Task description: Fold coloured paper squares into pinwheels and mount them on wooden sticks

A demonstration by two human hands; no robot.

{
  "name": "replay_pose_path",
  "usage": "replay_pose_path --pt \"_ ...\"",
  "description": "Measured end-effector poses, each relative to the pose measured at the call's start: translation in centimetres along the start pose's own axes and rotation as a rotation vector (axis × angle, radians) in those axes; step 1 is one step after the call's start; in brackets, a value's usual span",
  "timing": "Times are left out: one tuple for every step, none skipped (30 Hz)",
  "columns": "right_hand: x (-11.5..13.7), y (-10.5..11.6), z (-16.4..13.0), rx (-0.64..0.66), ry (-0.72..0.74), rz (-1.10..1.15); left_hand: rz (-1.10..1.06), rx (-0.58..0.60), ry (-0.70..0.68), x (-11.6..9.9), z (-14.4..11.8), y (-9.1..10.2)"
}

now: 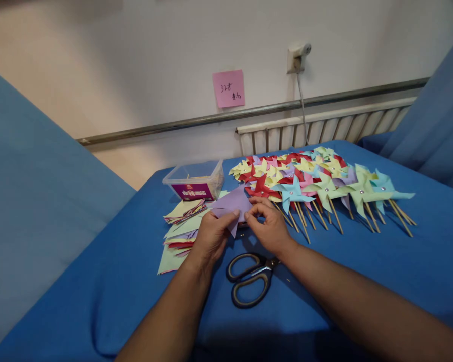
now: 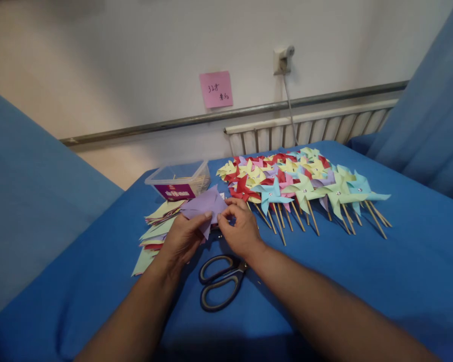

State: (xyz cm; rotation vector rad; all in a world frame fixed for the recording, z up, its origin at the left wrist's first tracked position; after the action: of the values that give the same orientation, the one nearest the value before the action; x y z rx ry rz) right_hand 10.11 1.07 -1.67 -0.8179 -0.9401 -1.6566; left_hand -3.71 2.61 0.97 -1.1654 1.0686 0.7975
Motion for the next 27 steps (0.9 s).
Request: replay_pose_path --pt "0.0 0.0 0.0 0.0 -0.001 0.001 0.006 0.0 -0.002 0.0 0.0 0.0" --pt "0.0 0.0 0.0 0.001 -0.003 0.001 0.013 -0.008 0.0 0.0 0.0 0.0" --pt "-0.1 0.0 0.0 0.001 -0.004 0.0 0.022 -0.022 0.004 0.0 0.0 0.0" --pt "-0.1 0.0 0.0 0.001 -0.004 0.0 0.032 -0.036 0.01 0.0 0.0 0.0" --pt "-0.1 -0.1 0.0 0.001 -0.002 0.001 0.04 -0.048 0.015 0.0 0.0 0.0" --pt "-0.1 -0.1 0.0 0.003 0.0 0.003 0.046 -0.057 0.015 0.0 0.0 0.0" --pt "-0.1 -0.2 -0.1 0.007 0.001 0.005 0.051 -0.062 0.013 0.0 0.1 0.0" --pt "-0.1 -0.2 -0.1 0.011 0.001 0.007 0.057 -0.066 0.01 0.0 0.1 0.0" --pt "-0.1 -0.3 -0.2 0.016 -0.001 0.008 0.064 -0.07 0.006 0.0 0.1 0.0" --pt "-0.2 -0.3 -0.2 0.016 -0.003 0.011 0.074 -0.074 0.002 0.0 0.1 0.1" --pt "-0.2 -0.2 -0.1 0.008 -0.006 0.018 0.088 -0.08 0.0 0.0 0.2 0.2" --pt "-0.3 -0.1 0.0 -0.008 -0.008 0.03 0.108 -0.09 0.004 0.0 0.2 0.4" --pt "-0.4 0.1 0.1 -0.032 -0.011 0.051 0.137 -0.1 0.017 0.1 0.2 0.6" --pt "-0.4 0.5 0.4 -0.065 -0.018 0.081 0.171 -0.109 0.039 0.1 0.1 0.8" --pt "-0.5 0.9 0.7 -0.1 -0.027 0.112 0.213 -0.116 0.071 0.0 0.1 0.9" --pt "-0.6 1.4 1.0 -0.133 -0.039 0.146 0.26 -0.12 0.105 0.0 0.0 1.1" --pt "-0.6 1.9 1.3 -0.157 -0.051 0.17 0.307 -0.117 0.134 -0.1 0.0 1.2" --pt "-0.6 2.3 1.6 -0.154 -0.051 0.172 0.349 -0.104 0.151 -0.3 -0.1 1.3" --pt "-0.5 2.7 1.9 -0.131 -0.037 0.172 0.382 -0.083 0.154 -0.5 -0.2 1.2" --pt "-0.4 3.0 2.1 -0.08 -0.018 0.171 0.41 -0.056 0.143 -0.7 -0.3 1.1" --pt "-0.2 3.1 2.2 -0.012 -0.002 0.164 0.438 -0.025 0.122 -0.9 -0.4 1.0" --pt "-0.1 3.1 2.2 0.062 0.011 0.155 0.469 0.005 0.097 -1.1 -0.4 0.9" --pt "0.0 3.0 2.1 0.136 0.016 0.138 0.506 0.033 0.074 -1.3 -0.5 0.7" --pt "0.1 2.9 2.0 0.201 0.015 0.109 0.552 0.055 0.053 -1.4 -0.5 0.6" --pt "0.1 2.7 1.8 0.252 0.007 0.07 0.607 0.073 0.036 -1.4 -0.5 0.5" --pt "0.1 2.6 1.7 0.29 -0.004 0.025 0.666 0.088 0.023 -1.5 -0.5 0.4" --pt "0.2 2.4 1.5 0.314 -0.017 -0.018 0.725 0.101 0.012 -1.5 -0.5 0.4"
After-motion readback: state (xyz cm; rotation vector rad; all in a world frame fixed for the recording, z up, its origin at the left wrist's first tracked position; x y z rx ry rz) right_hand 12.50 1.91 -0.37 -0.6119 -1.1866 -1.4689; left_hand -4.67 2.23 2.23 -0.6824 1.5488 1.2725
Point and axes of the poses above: each hand's wrist, its own z-axis towards the middle knuckle, its own y-axis out of the back of the hand, x = y × z, the point moved 2 cm from there along z, towards the middle knuckle, and after that the axes turned 7 degrees about x, right-handed, at the moved point
